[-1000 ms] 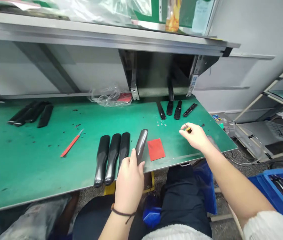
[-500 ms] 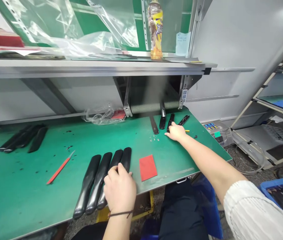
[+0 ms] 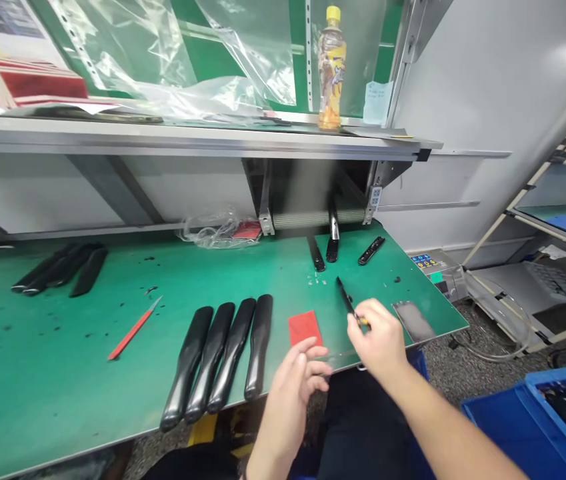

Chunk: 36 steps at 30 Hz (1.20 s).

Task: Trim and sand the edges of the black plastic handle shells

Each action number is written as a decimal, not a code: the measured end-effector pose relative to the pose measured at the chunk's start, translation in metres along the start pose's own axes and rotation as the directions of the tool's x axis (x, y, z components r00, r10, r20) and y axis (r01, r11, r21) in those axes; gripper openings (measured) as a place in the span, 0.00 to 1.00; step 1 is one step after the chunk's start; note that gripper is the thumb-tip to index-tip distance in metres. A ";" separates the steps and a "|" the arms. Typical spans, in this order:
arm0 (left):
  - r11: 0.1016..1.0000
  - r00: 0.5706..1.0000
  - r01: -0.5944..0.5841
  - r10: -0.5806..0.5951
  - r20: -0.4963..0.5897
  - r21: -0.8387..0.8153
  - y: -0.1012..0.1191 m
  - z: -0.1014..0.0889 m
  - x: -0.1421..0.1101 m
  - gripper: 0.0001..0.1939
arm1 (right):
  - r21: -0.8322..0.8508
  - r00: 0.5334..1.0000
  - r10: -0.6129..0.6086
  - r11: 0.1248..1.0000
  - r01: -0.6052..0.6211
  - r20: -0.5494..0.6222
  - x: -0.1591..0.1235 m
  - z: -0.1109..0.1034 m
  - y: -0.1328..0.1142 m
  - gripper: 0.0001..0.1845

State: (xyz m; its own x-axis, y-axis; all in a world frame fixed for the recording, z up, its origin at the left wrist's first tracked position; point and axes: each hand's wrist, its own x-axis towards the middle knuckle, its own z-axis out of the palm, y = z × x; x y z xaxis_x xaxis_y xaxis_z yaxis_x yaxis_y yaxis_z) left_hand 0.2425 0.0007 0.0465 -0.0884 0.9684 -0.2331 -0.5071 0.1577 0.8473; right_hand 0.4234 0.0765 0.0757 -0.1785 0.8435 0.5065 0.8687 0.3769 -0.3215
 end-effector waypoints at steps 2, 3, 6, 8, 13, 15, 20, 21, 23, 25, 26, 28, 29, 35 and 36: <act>0.970 0.985 0.153 -0.135 0.104 -0.190 -0.005 0.014 0.004 0.35 | 0.079 0.997 -0.030 0.996 0.036 -0.076 -0.043 -0.009 -0.025 0.14; 0.947 0.973 0.215 -0.187 0.136 -0.237 -0.007 0.018 0.006 0.36 | 0.135 0.992 -0.052 0.988 0.068 -0.115 -0.064 -0.011 -0.036 0.12; 0.915 0.934 0.342 -0.308 0.180 -0.213 -0.011 0.020 0.005 0.32 | 0.274 0.962 -0.191 0.931 0.241 -0.198 -0.111 -0.012 -0.059 0.07; 0.925 0.927 0.347 -0.312 0.207 -0.157 -0.012 0.018 -0.001 0.28 | 0.302 0.943 -0.280 0.897 0.324 -0.179 -0.124 -0.014 -0.063 0.12; 0.974 0.945 0.216 -0.192 0.263 -0.065 -0.011 0.008 -0.030 0.30 | 0.405 0.981 -0.164 0.894 0.191 -0.101 -0.113 -0.026 -0.054 0.13; 0.982 0.947 0.186 -0.175 0.268 -0.015 -0.012 0.002 -0.042 0.39 | 0.412 0.990 -0.139 0.900 0.139 -0.030 -0.106 -0.027 -0.055 0.09; 0.992 0.976 0.106 -0.118 0.183 0.073 -0.013 -0.019 -0.063 0.40 | 0.436 0.974 -0.225 0.877 0.203 0.000 -0.104 -0.017 -0.072 0.11; 0.991 0.978 0.098 -0.113 0.176 0.091 -0.011 -0.024 -0.066 0.40 | 0.434 0.969 -0.247 0.873 0.223 -0.002 -0.105 -0.015 -0.076 0.12; 0.989 0.979 0.096 -0.115 0.171 0.115 -0.006 -0.030 -0.071 0.40 | 0.441 0.959 -0.282 0.860 0.258 -0.012 -0.106 -0.013 -0.082 0.13; 0.988 0.977 0.113 -0.130 0.168 0.110 0.000 -0.033 -0.077 0.40 | 0.465 0.954 -0.298 0.839 0.282 -0.042 -0.106 -0.013 -0.086 0.13; 0.988 0.978 0.120 -0.135 0.158 0.100 0.004 -0.033 -0.081 0.41 | 0.481 0.952 -0.301 0.828 0.289 -0.054 -0.106 -0.014 -0.088 0.12; 0.988 0.983 0.131 -0.140 0.121 0.079 0.011 -0.031 -0.088 0.42 | 0.511 0.950 -0.307 0.807 0.295 -0.063 -0.106 -0.017 -0.091 0.11; 0.987 0.984 0.141 -0.148 0.101 0.073 0.014 -0.030 -0.091 0.42 | 0.524 0.947 -0.316 0.798 0.299 -0.059 -0.106 -0.018 -0.093 0.10; 0.974 0.976 0.215 -0.213 -0.037 0.065 0.016 -0.027 -0.106 0.42 | 0.498 0.926 -0.365 0.787 0.363 -0.098 -0.107 -0.026 -0.098 0.13; 0.976 0.977 0.206 -0.201 -0.071 0.070 0.014 -0.026 -0.108 0.41 | 0.479 0.921 -0.367 0.791 0.381 -0.127 -0.108 -0.026 -0.099 0.12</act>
State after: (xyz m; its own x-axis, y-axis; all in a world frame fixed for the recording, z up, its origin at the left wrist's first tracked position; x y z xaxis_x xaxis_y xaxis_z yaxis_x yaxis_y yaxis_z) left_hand 0.2229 -0.1069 0.0708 -0.0457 0.9007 -0.4320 -0.4534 0.3666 0.8124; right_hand 0.3686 -0.0618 0.0740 -0.4248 0.5903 0.6864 0.3975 0.8028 -0.4444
